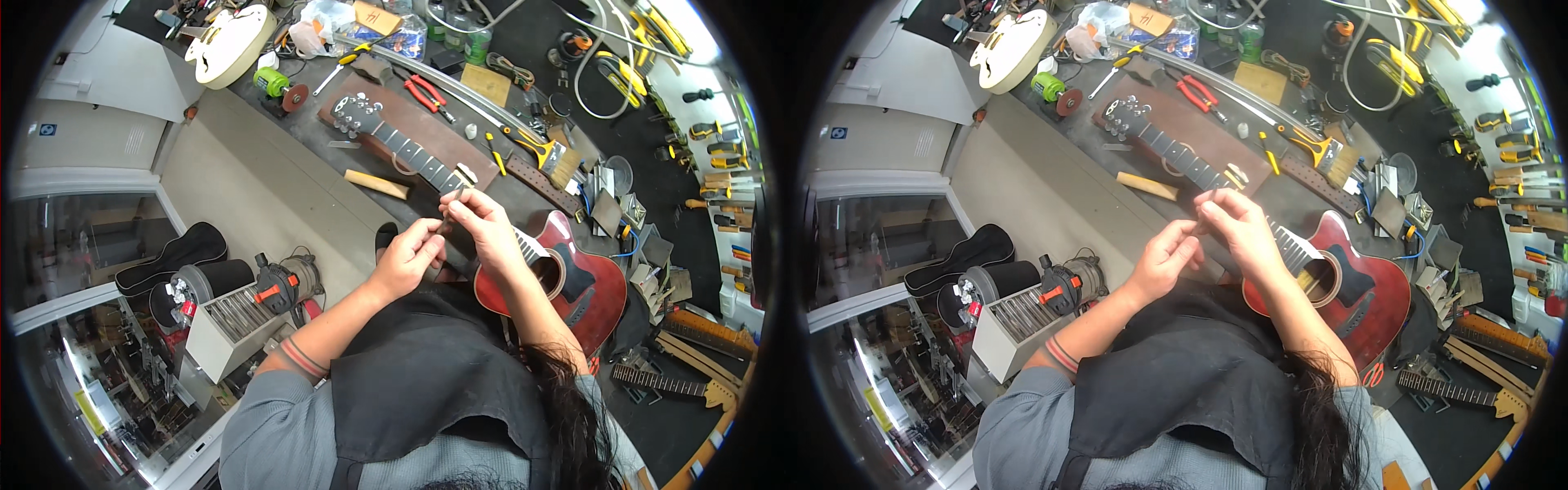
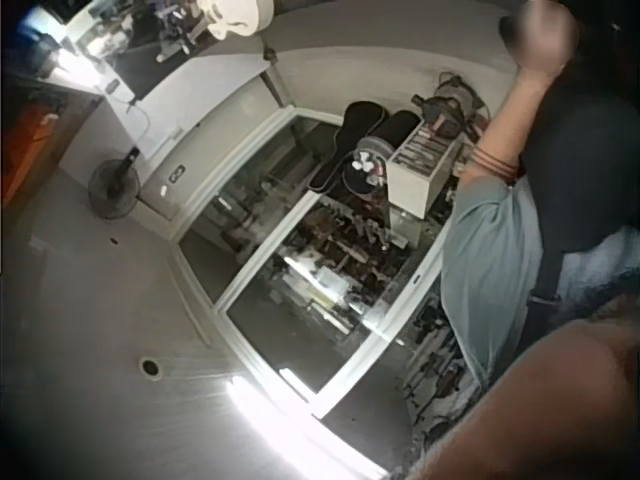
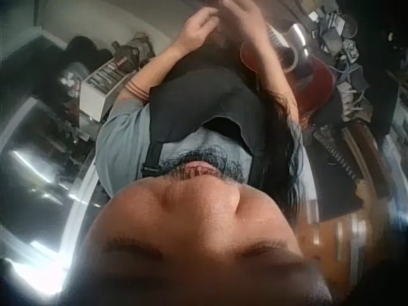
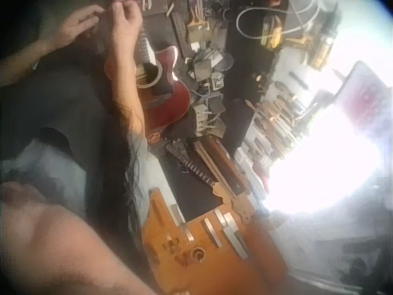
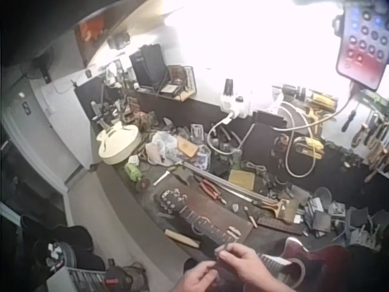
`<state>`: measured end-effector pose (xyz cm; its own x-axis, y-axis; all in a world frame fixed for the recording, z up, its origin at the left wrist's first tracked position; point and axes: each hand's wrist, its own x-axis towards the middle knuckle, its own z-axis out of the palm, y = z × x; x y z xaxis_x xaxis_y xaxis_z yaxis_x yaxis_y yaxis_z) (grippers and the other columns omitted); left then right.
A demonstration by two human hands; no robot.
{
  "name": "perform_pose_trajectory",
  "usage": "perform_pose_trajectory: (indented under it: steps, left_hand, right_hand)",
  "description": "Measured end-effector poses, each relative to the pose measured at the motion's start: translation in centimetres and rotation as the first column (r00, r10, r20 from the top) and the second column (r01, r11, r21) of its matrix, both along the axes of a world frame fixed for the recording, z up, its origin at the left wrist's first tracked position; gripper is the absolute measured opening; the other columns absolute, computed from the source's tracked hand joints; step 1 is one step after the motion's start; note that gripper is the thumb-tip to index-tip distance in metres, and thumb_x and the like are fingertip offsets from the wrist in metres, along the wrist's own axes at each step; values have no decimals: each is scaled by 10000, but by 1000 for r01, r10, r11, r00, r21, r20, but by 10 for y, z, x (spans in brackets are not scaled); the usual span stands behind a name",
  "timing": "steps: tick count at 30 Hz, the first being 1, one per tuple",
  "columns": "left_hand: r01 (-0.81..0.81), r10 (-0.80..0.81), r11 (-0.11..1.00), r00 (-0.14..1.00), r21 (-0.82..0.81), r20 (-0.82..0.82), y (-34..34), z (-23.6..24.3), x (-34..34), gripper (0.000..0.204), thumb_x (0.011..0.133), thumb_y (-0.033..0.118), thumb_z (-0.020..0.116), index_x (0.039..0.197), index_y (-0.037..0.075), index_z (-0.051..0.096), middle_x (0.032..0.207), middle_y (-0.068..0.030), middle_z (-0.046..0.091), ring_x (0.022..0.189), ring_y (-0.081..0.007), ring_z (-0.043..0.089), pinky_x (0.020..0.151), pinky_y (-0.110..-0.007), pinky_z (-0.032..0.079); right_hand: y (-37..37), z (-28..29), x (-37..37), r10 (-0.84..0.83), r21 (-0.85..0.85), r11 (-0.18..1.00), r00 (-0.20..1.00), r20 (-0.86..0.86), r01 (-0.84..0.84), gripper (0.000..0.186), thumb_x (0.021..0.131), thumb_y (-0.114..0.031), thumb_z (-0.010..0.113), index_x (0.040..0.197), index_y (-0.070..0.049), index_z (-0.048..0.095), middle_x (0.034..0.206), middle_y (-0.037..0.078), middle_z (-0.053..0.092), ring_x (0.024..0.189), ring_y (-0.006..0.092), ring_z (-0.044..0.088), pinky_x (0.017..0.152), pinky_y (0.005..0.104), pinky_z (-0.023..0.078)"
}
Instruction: The person sands the fretboard of an acoustic guitar using a sanding block, then brushes the fretboard with a small brush. They inspect the neck and body of the guitar, and finally use a metal file to work on the frets.
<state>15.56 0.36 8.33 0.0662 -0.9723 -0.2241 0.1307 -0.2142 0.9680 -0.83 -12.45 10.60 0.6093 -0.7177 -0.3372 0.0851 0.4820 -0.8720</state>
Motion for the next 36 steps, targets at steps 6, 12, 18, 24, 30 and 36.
perform_pose_trajectory:
  steps: [6, 12, 18, 24, 30, 36]
  left_hand:
    - [107, 4, 974, 876, -202, 481, 1, -20, 92, 206, 1044, 86, 745, 1226, -10, 727, 990, -127, 744, 788, -209, 712, 729, -348, 573]
    - [215, 61, 903, 793, -372, 607, -26, -41, 147, 349, 941, 23, 807, 1279, 6, 721, 893, -106, 737, 652, -226, 693, 625, -365, 560]
    - [262, 168, 810, 753, -524, 636, -65, -77, 172, 375, 916, -7, 800, 1284, 11, 729, 895, -117, 758, 660, -243, 713, 622, -378, 569]
    - [173, 181, 871, 757, -460, 628, -85, -98, 174, 350, 945, -39, 790, 1289, 4, 744, 863, -112, 776, 636, -214, 714, 603, -344, 547]
    - [188, 181, 888, 697, -420, 694, -95, -104, 163, 377, 925, -39, 787, 1297, 2, 741, 918, -136, 787, 697, -287, 749, 642, -388, 593]
    - [180, 253, 858, 668, -481, 700, -96, -120, 153, 436, 921, -36, 796, 1352, 13, 753, 872, -109, 760, 671, -255, 725, 631, -381, 583]
  right_hand:
    - [13, -29, 66, -30, 54, 998, 990, -136, 38, 217, 1091, -219, 754, 1189, -25, 759, 1058, 2, 719, 962, 83, 610, 973, 276, 502]
    - [13, -52, 120, -188, 32, 980, 965, -183, 197, 218, 1087, -230, 768, 1139, -20, 745, 1064, 19, 745, 928, 78, 628, 880, 268, 509]
    - [-10, -53, 138, -254, -162, 964, 903, -347, 209, 234, 1117, -196, 725, 1211, 17, 742, 1116, 33, 757, 960, 102, 681, 883, 291, 553]
    - [-48, -70, 123, -526, -805, 532, 641, -558, -264, 231, 957, -95, 793, 1179, -50, 746, 1060, 131, 700, 1029, 367, 670, 919, 456, 536]
    - [-49, -94, 125, -498, -837, 402, 679, -539, -370, 393, 888, -129, 858, 1255, -91, 723, 1269, 112, 684, 1175, 366, 650, 1046, 506, 493]
    - [-47, -111, 121, -454, -806, 463, 682, -573, -369, 432, 881, -158, 868, 1282, -99, 719, 1322, 105, 692, 1200, 354, 667, 1070, 500, 504]
